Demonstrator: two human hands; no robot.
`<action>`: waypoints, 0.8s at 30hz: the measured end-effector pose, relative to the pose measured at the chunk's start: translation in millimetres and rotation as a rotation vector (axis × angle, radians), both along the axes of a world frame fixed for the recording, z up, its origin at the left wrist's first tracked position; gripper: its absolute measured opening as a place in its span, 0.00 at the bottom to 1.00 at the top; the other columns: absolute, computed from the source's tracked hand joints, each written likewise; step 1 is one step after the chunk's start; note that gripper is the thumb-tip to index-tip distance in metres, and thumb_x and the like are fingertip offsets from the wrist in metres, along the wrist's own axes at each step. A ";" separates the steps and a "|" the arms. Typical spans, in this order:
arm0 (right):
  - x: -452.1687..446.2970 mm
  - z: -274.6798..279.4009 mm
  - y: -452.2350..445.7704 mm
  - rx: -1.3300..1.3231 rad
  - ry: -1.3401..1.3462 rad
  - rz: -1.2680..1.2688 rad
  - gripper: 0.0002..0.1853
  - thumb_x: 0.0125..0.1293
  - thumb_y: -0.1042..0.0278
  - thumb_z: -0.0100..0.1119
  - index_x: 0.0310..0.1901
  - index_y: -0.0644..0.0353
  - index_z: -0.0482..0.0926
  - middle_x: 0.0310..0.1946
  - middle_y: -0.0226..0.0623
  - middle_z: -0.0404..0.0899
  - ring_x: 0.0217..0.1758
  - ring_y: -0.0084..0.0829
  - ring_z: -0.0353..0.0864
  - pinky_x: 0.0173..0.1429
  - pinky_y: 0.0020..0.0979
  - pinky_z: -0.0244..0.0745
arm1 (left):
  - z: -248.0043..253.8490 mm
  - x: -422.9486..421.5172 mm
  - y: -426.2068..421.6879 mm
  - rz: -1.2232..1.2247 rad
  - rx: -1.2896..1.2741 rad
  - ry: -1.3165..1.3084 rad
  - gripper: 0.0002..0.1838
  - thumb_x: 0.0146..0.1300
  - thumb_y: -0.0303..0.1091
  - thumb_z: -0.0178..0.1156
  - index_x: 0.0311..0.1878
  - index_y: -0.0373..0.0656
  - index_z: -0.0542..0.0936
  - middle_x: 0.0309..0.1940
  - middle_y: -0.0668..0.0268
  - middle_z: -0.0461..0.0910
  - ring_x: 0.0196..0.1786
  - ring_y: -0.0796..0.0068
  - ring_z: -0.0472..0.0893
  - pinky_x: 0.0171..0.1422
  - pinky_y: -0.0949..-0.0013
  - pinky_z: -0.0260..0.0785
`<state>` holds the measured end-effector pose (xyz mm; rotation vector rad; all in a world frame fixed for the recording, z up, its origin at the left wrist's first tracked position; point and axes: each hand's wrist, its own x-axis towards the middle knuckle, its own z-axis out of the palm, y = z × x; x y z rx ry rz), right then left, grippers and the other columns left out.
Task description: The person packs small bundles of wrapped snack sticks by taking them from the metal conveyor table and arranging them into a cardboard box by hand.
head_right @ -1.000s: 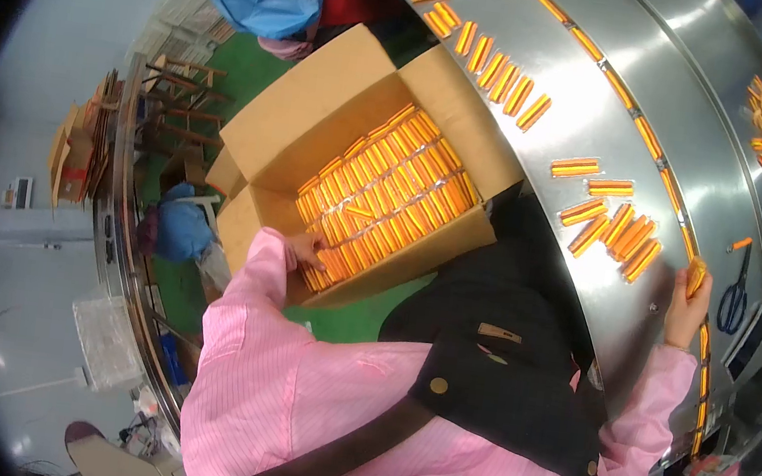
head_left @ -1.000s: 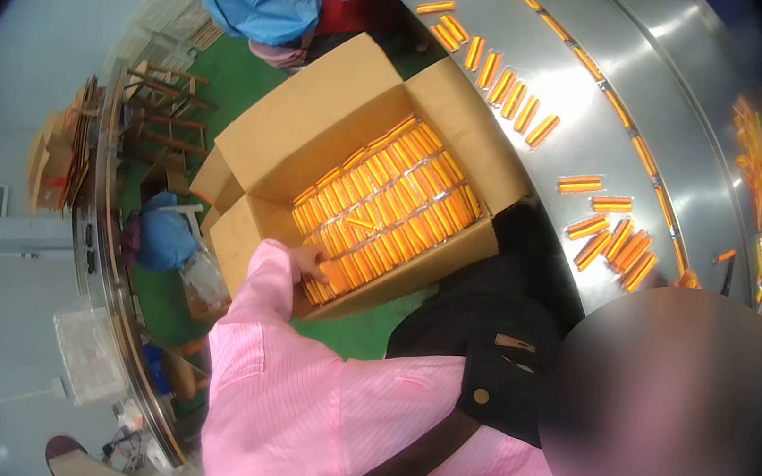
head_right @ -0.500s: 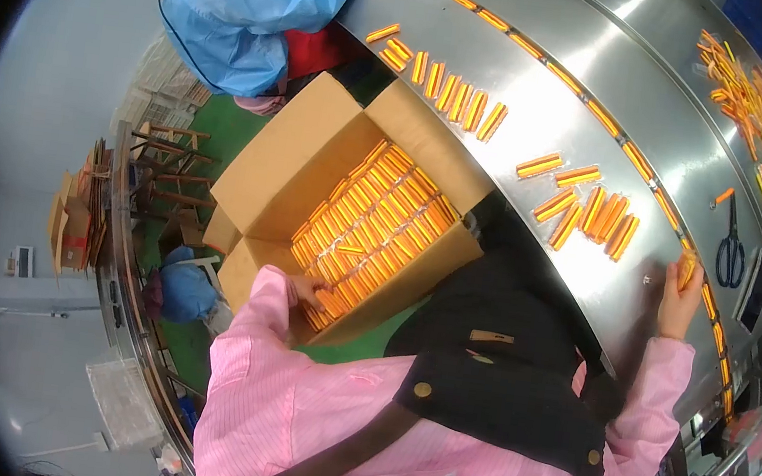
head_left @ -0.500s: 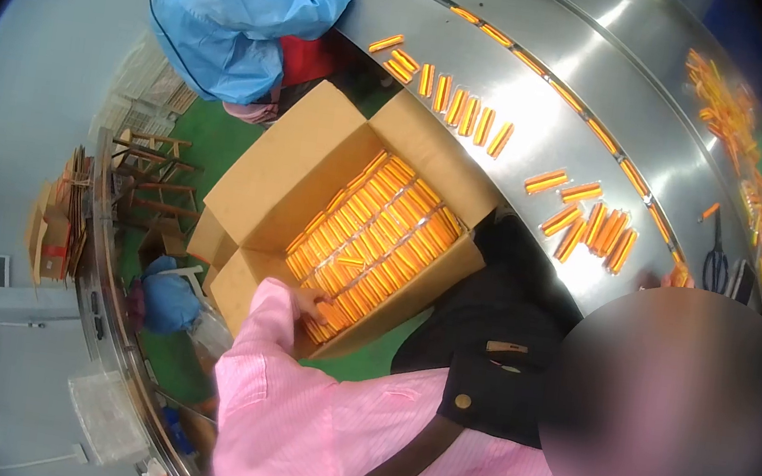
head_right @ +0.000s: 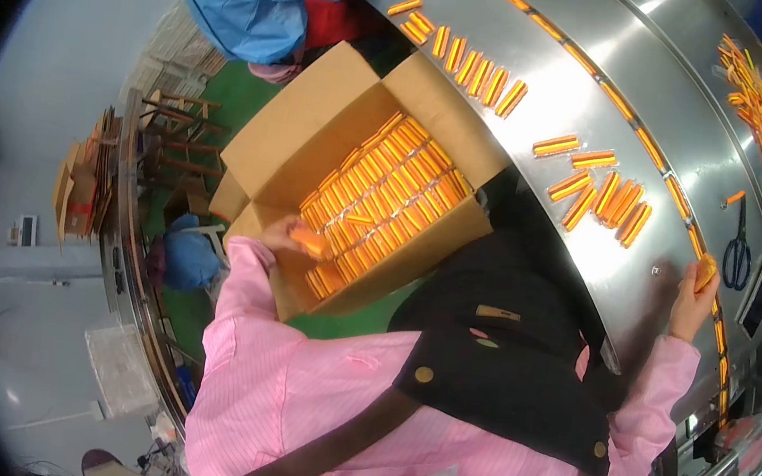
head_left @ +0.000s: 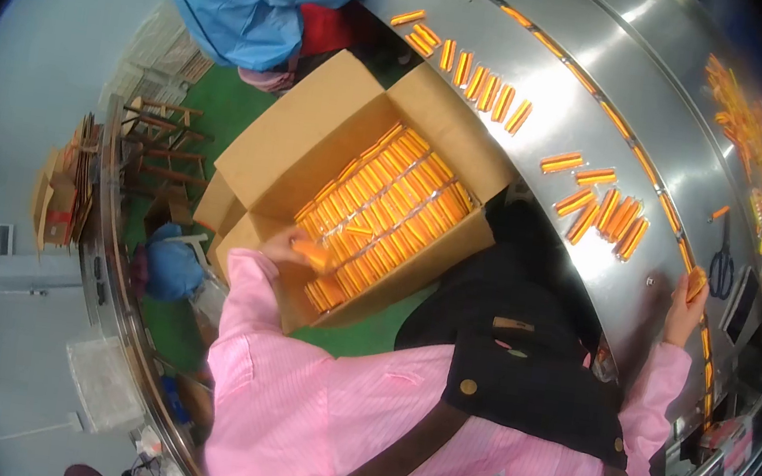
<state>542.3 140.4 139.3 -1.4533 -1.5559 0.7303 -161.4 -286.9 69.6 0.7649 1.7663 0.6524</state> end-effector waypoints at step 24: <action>-112.8 56.0 105.5 -0.045 -0.137 0.393 0.15 0.61 0.68 0.62 0.48 0.61 0.76 0.28 0.34 0.75 0.27 0.25 0.75 0.30 0.26 0.71 | -9.2 241.4 146.7 0.807 1.060 -1.305 0.24 0.58 0.40 0.60 0.57 0.42 0.75 0.60 0.57 0.73 0.64 0.57 0.68 0.74 0.53 0.51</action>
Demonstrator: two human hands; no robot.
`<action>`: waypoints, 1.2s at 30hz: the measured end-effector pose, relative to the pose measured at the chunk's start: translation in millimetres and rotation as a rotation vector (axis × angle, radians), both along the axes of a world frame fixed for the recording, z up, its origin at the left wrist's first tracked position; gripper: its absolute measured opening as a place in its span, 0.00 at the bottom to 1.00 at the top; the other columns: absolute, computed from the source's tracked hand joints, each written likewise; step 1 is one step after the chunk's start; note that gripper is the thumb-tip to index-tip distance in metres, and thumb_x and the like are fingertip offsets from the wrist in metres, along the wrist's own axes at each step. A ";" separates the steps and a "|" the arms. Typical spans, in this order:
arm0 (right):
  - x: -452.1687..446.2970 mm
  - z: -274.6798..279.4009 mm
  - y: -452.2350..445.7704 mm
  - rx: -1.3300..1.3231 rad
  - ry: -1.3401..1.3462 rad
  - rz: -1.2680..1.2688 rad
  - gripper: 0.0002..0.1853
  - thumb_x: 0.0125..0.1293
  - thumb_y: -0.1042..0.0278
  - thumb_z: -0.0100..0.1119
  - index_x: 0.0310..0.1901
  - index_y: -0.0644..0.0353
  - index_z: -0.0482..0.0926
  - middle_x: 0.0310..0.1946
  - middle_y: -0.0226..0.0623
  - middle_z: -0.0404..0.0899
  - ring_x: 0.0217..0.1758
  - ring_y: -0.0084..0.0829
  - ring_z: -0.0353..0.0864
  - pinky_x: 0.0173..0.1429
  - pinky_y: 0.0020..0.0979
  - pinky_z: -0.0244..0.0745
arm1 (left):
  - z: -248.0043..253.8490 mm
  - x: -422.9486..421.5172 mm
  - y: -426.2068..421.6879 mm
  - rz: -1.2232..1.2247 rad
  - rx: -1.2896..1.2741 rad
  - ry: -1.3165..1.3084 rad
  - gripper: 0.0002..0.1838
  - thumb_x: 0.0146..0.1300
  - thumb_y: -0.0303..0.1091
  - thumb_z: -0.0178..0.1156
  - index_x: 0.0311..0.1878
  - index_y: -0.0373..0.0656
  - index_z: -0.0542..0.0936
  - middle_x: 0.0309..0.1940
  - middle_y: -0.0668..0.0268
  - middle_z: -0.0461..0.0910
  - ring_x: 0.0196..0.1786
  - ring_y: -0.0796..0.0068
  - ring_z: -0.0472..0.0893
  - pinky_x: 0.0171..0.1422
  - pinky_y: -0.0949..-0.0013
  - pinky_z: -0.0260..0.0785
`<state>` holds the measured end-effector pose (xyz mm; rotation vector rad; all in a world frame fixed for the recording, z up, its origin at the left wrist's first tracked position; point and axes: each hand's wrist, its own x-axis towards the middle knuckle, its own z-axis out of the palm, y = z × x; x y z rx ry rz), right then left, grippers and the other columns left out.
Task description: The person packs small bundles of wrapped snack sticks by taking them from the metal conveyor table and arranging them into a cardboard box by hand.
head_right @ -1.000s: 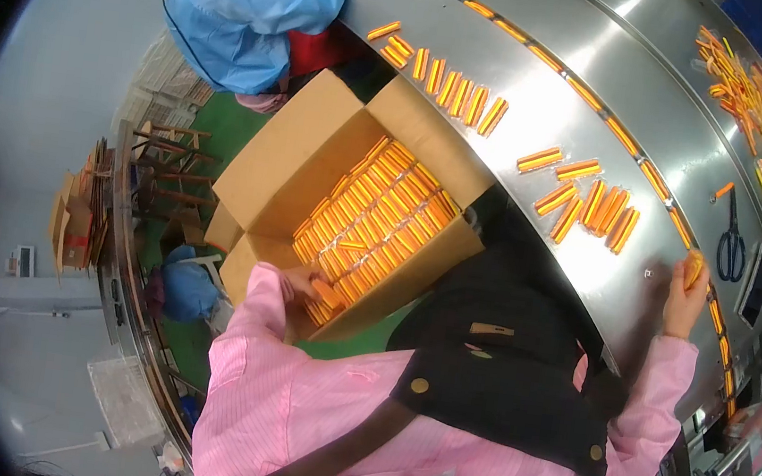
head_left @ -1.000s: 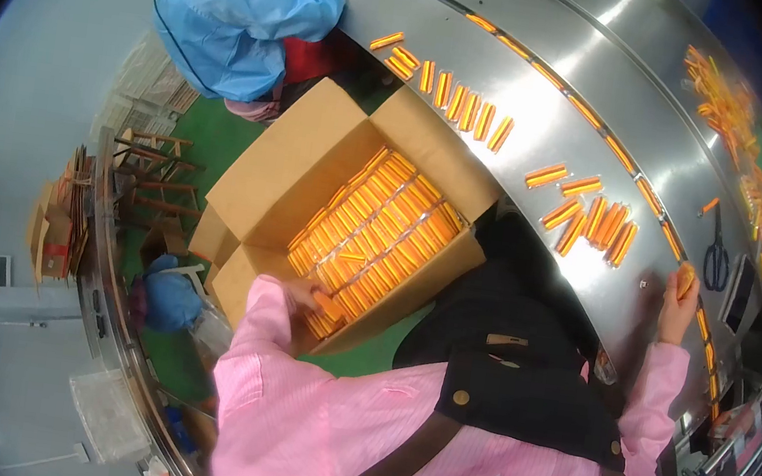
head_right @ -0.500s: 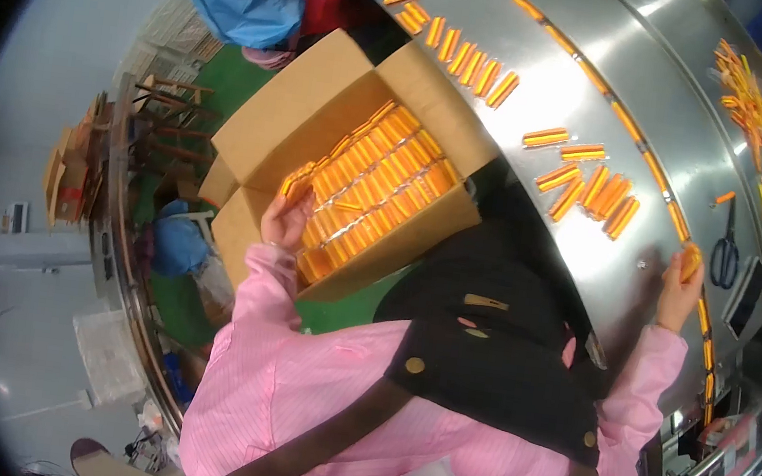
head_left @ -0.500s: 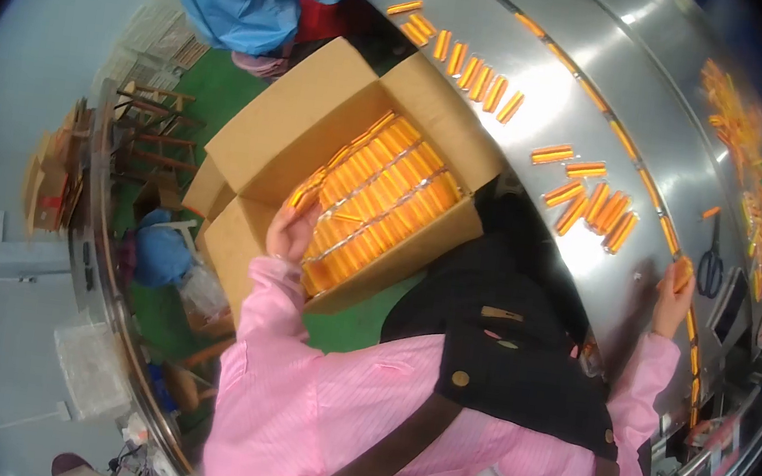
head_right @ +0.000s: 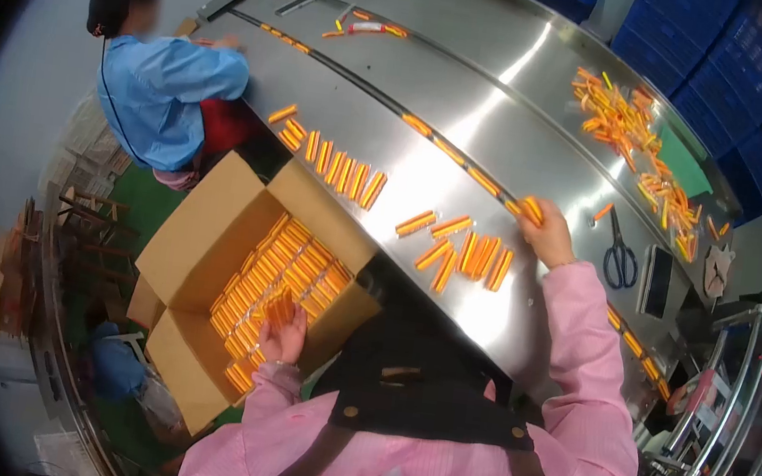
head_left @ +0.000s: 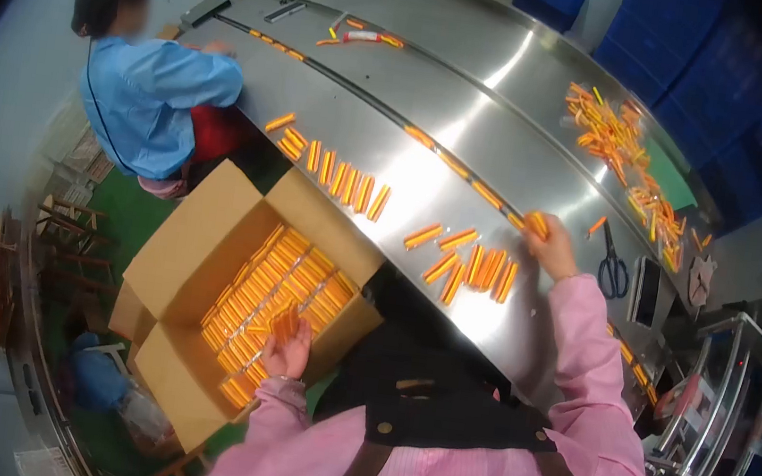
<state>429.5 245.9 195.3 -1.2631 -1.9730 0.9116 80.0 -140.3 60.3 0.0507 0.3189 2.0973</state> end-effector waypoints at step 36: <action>-271.5 -27.2 126.0 0.305 -0.645 0.268 0.21 0.61 0.52 0.62 0.45 0.61 0.74 0.43 0.45 0.76 0.42 0.42 0.80 0.49 0.38 0.75 | -5.9 -7.5 -3.1 -0.024 -0.168 0.086 0.30 0.54 0.43 0.64 0.60 0.43 0.73 0.62 0.56 0.70 0.65 0.59 0.67 0.75 0.56 0.48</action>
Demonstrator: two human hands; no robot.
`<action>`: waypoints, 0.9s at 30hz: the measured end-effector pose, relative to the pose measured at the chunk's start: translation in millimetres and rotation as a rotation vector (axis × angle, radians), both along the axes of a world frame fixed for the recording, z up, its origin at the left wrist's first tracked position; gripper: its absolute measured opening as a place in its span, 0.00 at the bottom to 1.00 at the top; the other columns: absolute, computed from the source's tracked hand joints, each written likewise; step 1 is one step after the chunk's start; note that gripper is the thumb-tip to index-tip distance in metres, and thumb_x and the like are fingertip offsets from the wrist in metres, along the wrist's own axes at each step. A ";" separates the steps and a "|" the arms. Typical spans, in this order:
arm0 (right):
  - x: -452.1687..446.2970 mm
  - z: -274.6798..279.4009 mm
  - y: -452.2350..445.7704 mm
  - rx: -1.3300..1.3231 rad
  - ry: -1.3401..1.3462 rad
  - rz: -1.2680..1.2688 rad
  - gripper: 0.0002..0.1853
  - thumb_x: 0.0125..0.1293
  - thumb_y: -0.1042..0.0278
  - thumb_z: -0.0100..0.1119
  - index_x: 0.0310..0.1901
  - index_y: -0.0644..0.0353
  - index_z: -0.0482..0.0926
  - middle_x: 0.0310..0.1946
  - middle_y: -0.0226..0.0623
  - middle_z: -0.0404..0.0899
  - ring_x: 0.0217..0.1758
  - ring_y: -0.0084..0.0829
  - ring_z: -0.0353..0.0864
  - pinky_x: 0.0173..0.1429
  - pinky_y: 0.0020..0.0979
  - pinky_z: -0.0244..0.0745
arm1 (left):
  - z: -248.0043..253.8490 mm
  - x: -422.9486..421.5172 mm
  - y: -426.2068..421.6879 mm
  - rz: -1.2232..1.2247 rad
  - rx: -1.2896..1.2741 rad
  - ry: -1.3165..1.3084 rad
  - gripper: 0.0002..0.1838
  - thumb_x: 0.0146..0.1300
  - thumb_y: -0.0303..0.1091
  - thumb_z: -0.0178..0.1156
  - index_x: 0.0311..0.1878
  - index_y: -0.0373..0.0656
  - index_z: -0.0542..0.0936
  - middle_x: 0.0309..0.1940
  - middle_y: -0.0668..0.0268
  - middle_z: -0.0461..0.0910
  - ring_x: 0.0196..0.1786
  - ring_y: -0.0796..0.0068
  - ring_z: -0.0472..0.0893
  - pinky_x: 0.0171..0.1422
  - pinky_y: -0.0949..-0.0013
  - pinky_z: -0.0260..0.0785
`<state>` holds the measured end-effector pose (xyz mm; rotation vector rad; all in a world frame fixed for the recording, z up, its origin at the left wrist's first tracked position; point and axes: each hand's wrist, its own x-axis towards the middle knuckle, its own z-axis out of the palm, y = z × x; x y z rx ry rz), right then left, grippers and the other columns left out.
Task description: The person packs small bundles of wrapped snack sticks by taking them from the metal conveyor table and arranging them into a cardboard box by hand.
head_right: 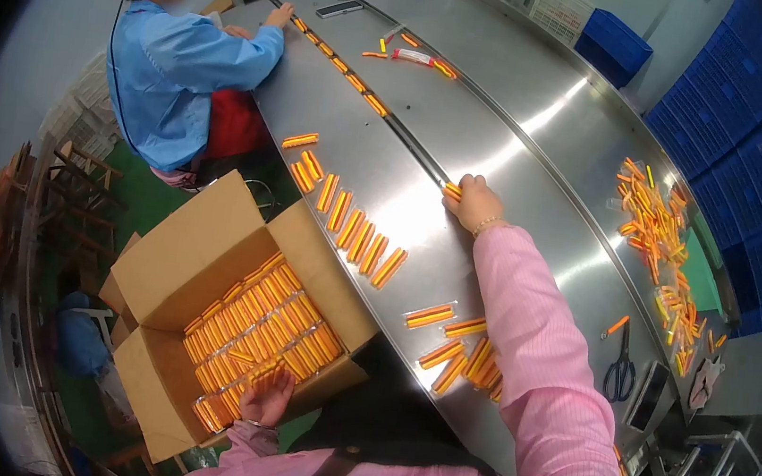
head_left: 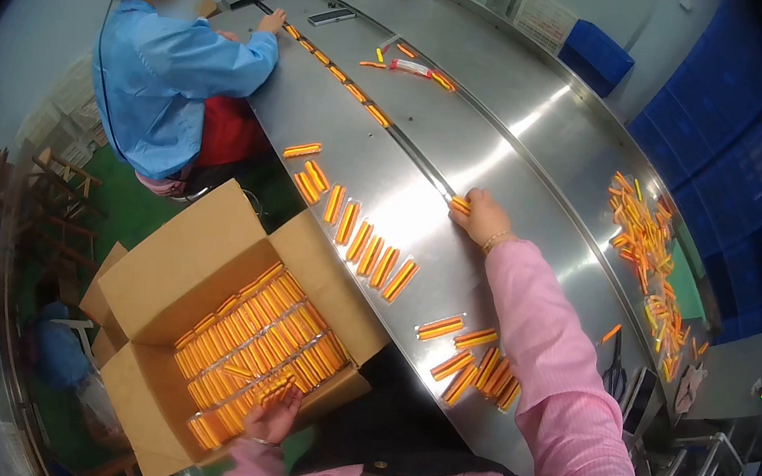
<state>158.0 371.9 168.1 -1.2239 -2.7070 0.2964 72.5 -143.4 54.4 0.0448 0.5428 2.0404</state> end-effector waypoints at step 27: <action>114.0 67.5 -318.4 -0.351 0.067 0.945 0.41 0.41 0.58 0.76 0.56 0.66 0.68 0.45 0.49 0.76 0.50 0.45 0.75 0.56 0.39 0.69 | 87.9 84.3 51.8 -0.547 -0.403 0.270 0.22 0.60 0.30 0.61 0.56 0.37 0.68 0.47 0.60 0.76 0.47 0.70 0.79 0.51 0.67 0.73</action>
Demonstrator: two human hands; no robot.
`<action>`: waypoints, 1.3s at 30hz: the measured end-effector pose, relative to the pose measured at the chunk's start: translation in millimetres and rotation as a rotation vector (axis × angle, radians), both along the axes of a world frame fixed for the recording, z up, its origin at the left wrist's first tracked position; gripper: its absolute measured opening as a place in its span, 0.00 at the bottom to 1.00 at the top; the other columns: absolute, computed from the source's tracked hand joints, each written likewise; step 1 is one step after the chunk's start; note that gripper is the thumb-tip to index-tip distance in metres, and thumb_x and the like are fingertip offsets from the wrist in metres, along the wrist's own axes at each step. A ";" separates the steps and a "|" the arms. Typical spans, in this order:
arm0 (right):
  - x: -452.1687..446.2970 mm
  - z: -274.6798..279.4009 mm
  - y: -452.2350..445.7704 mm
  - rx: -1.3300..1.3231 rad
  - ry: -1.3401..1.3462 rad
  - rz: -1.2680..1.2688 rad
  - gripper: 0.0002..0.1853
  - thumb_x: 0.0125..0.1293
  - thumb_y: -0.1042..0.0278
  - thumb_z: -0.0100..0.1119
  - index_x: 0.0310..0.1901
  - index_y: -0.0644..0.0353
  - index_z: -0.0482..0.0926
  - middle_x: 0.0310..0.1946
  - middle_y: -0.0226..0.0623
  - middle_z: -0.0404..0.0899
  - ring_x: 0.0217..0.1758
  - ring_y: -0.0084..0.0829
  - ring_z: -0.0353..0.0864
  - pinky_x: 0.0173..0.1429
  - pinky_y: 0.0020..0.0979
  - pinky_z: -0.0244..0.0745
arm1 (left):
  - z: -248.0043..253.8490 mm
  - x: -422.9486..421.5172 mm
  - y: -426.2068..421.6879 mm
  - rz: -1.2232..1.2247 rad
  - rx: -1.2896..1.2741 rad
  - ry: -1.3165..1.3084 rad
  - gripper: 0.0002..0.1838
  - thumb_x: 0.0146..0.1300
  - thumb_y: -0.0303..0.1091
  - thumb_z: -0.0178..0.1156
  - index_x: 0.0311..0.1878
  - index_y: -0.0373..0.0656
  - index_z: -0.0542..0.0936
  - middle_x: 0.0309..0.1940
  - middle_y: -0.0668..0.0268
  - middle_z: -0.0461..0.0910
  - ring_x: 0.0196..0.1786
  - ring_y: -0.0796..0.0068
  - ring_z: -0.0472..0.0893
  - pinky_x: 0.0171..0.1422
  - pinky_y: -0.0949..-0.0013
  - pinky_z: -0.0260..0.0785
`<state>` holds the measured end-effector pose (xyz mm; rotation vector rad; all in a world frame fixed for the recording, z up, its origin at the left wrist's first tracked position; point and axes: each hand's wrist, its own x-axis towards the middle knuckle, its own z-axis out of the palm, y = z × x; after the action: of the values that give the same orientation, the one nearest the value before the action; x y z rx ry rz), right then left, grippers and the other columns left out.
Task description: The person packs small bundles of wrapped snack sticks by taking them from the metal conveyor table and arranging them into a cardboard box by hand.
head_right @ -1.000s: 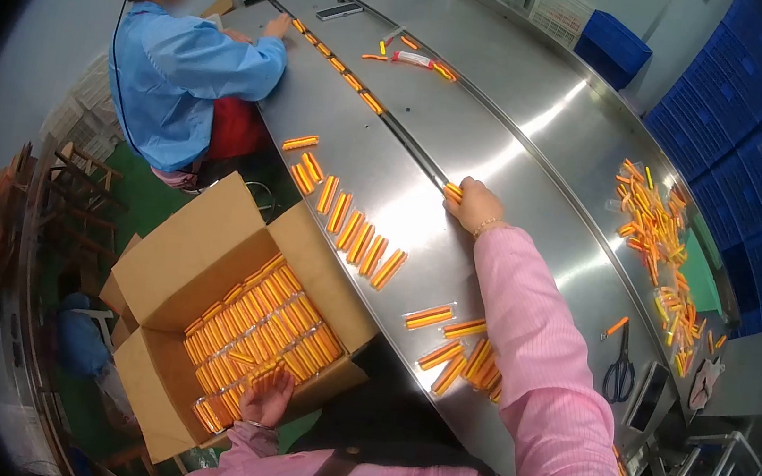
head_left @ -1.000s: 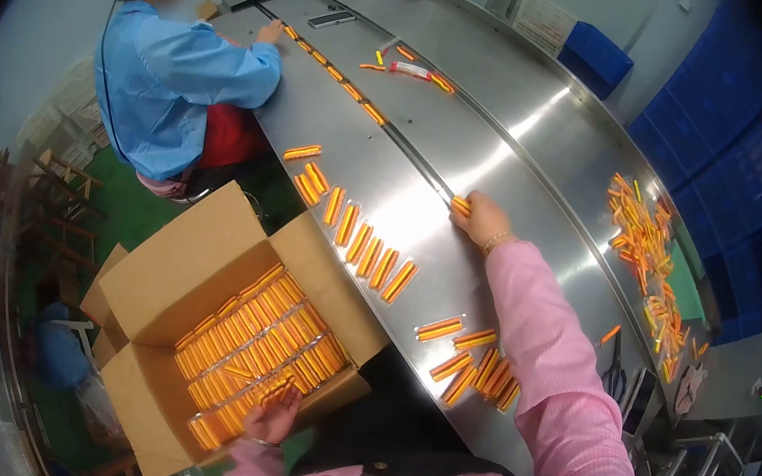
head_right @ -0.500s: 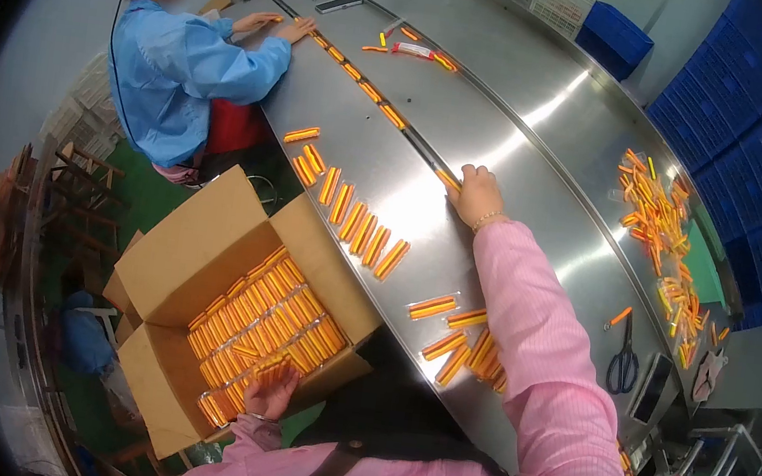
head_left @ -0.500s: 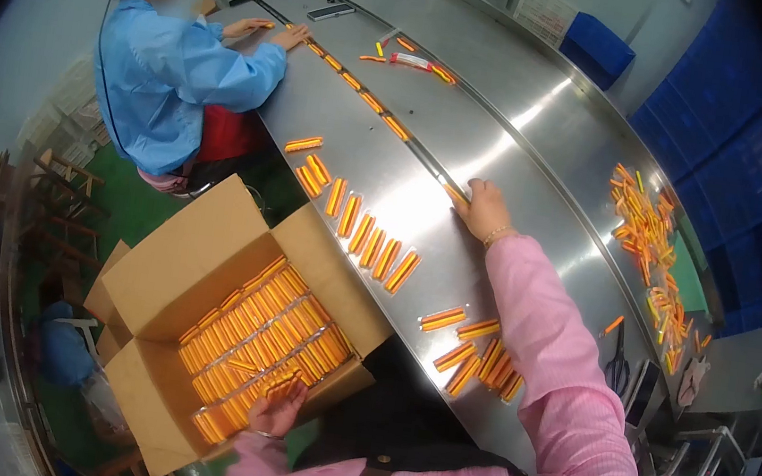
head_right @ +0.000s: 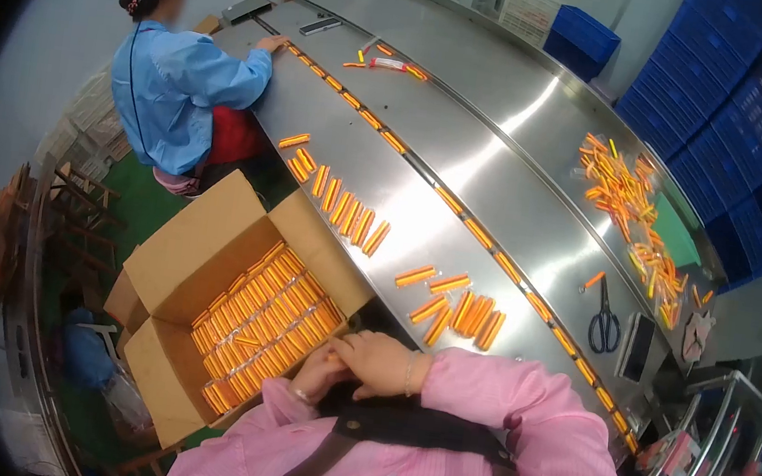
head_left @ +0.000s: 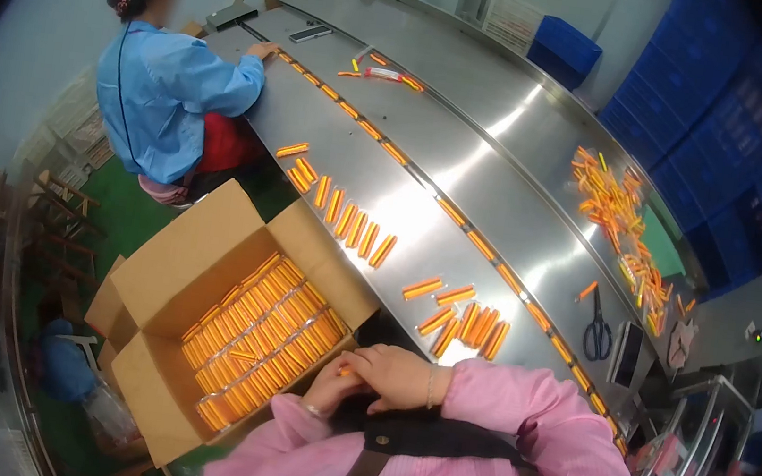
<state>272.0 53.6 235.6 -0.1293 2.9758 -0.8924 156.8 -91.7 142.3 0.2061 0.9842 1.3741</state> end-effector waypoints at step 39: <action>207.3 -31.5 81.1 -0.620 0.304 -1.330 0.23 0.49 0.74 0.71 0.48 0.65 0.74 0.35 0.32 0.80 0.36 0.21 0.79 0.40 0.26 0.77 | -117.0 -252.5 -210.5 -1.037 -0.614 0.965 0.38 0.39 0.40 0.78 0.53 0.33 0.72 0.46 0.57 0.78 0.51 0.66 0.76 0.56 0.64 0.68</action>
<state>479.3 134.7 204.1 1.9912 2.5567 -1.9120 -95.7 -302.2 25.3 0.8159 1.6850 -0.0793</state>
